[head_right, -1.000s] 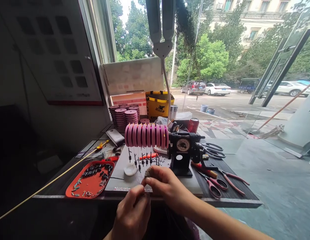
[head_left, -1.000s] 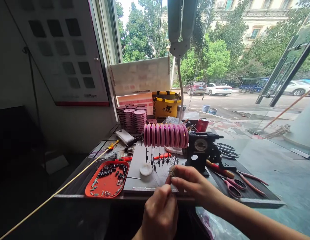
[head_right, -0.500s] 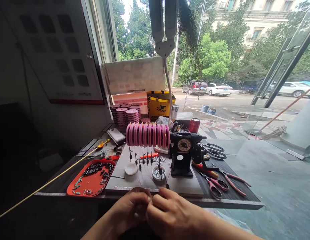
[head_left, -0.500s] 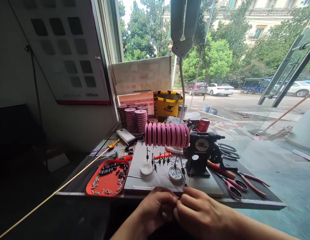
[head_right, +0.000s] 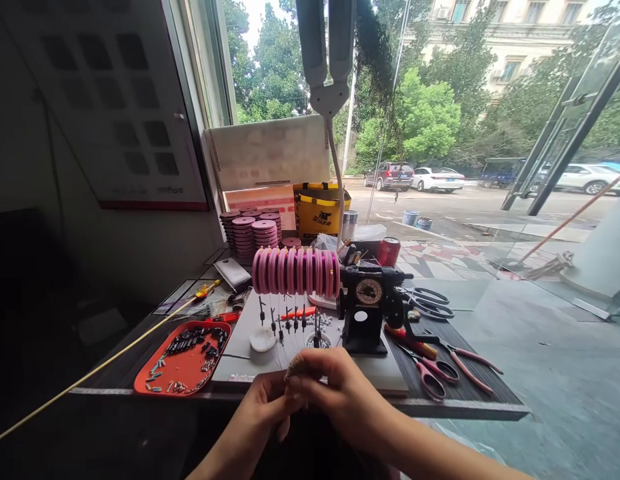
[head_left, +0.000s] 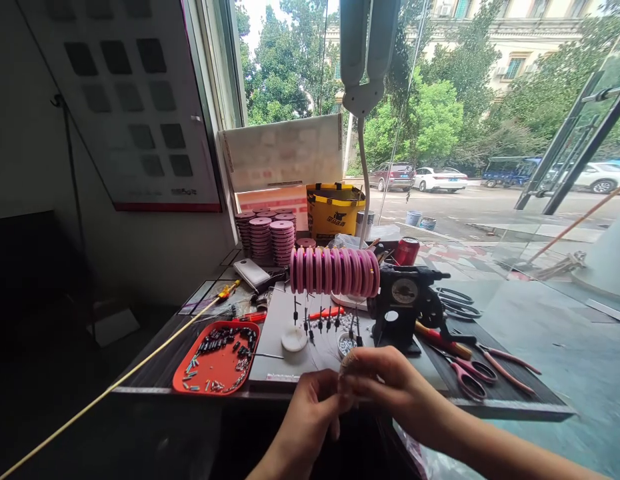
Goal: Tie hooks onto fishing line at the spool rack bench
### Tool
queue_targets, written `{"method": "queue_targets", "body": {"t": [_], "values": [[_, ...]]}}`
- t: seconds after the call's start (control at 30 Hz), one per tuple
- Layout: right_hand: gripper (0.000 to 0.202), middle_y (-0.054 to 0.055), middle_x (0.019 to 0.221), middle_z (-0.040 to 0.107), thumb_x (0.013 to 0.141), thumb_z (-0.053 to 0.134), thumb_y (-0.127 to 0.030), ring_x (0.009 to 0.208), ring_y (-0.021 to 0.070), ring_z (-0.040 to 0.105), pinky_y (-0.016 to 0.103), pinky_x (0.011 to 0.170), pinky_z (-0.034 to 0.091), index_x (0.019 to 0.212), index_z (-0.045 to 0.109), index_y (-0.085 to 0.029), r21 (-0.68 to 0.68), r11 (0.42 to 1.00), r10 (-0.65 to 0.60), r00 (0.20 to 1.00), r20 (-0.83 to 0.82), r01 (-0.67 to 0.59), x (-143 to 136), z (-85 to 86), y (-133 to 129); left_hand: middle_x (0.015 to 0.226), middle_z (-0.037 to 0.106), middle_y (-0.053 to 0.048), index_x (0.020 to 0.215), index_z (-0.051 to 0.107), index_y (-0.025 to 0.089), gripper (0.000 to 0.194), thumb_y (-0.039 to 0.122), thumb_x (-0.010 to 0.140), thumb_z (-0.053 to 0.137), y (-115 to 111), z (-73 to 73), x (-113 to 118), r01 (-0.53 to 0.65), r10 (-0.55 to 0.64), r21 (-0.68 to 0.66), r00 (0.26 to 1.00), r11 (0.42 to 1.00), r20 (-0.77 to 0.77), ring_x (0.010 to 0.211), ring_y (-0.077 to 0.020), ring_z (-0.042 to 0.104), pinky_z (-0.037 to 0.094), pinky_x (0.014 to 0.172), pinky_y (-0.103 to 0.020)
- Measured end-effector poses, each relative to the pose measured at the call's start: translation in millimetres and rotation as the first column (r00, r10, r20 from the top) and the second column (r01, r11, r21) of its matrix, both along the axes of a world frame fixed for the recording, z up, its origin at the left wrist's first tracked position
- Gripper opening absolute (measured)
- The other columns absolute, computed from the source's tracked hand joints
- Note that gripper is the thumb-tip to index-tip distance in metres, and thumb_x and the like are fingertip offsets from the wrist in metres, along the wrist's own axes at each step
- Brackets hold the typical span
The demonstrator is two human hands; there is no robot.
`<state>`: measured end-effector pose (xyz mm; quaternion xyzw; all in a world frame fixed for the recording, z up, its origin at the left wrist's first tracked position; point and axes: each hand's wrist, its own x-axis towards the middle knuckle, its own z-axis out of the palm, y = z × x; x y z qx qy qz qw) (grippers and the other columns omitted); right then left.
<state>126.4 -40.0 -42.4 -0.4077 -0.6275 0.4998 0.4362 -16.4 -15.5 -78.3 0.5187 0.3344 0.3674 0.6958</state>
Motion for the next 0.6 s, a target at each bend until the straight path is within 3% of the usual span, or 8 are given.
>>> {"method": "queue_targets", "body": {"t": [0.17, 0.27, 0.37, 0.5, 0.6], "values": [[0.032, -0.001, 0.064, 0.052, 0.071, 0.068, -0.043, 0.062, 0.0115, 0.049, 0.024, 0.061, 0.042, 0.067, 0.056, -0.014, -0.167, 0.985, 0.011, 0.983, -0.184, -0.042, -2, -0.3, 4, 0.054, 0.047, 0.003, 0.064, 0.064, 0.011, 0.037, 0.048, 0.066, 0.068, 1, -2.6, -1, -0.034, 0.034, 0.055, 0.999, 0.998, -0.005, 0.04, -0.004, 0.027, 0.02, 0.036, -0.02], [0.034, -0.002, 0.063, 0.052, 0.068, 0.07, -0.045, 0.061, 0.0109, 0.048, 0.024, 0.061, 0.042, 0.067, 0.056, -0.014, -0.202, 0.978, 0.007, 0.979, -0.205, -0.05, -3, 3.6, 4, 0.052, 0.047, 0.004, 0.06, 0.063, 0.011, 0.027, 0.034, 0.06, 0.077, 1, 0.5, -2, 0.007, 0.011, -0.143, 0.992, 0.99, 0.123, 0.039, -0.0031, 0.027, 0.02, 0.036, -0.019], [0.036, -0.001, 0.063, 0.052, 0.068, 0.069, -0.047, 0.061, 0.0112, 0.048, 0.024, 0.059, 0.04, 0.067, 0.056, -0.013, -0.182, 0.982, 0.016, 0.986, -0.165, -0.047, -3, 8.5, 3, 0.048, 0.043, 0.007, 0.059, 0.06, 0.011, 0.023, 0.02, 0.051, 0.08, 0, 4.6, -3, 0.105, -0.003, -0.392, 0.968, 0.914, 0.252, 0.039, -0.0018, 0.024, 0.019, 0.037, -0.016], [0.036, -0.002, 0.061, 0.048, 0.07, 0.067, -0.047, 0.06, 0.0113, 0.045, 0.024, 0.059, 0.038, 0.067, 0.058, -0.013, -0.126, 0.99, 0.042, 0.993, -0.114, -0.056, -1, 9.5, 3, 0.058, 0.044, 0.006, 0.067, 0.059, 0.011, 0.031, 0.02, 0.049, 0.082, -1, 5.0, -3, 0.169, -0.02, -0.505, 0.958, 0.847, 0.287, 0.041, 0.0006, 0.026, 0.017, 0.037, -0.013], [0.032, -0.002, 0.062, 0.05, 0.073, 0.066, -0.044, 0.061, 0.0113, 0.045, 0.024, 0.06, 0.038, 0.067, 0.059, -0.013, -0.114, 0.988, 0.088, 0.991, -0.104, -0.1, 2, 9.3, 3, 0.059, 0.045, 0.005, 0.067, 0.059, 0.01, 0.025, 0.018, 0.052, 0.078, 0, 2.0, -3, 0.191, -0.041, -0.51, 0.956, 0.839, 0.292, 0.04, 0.0009, 0.029, 0.017, 0.037, -0.013]]}}
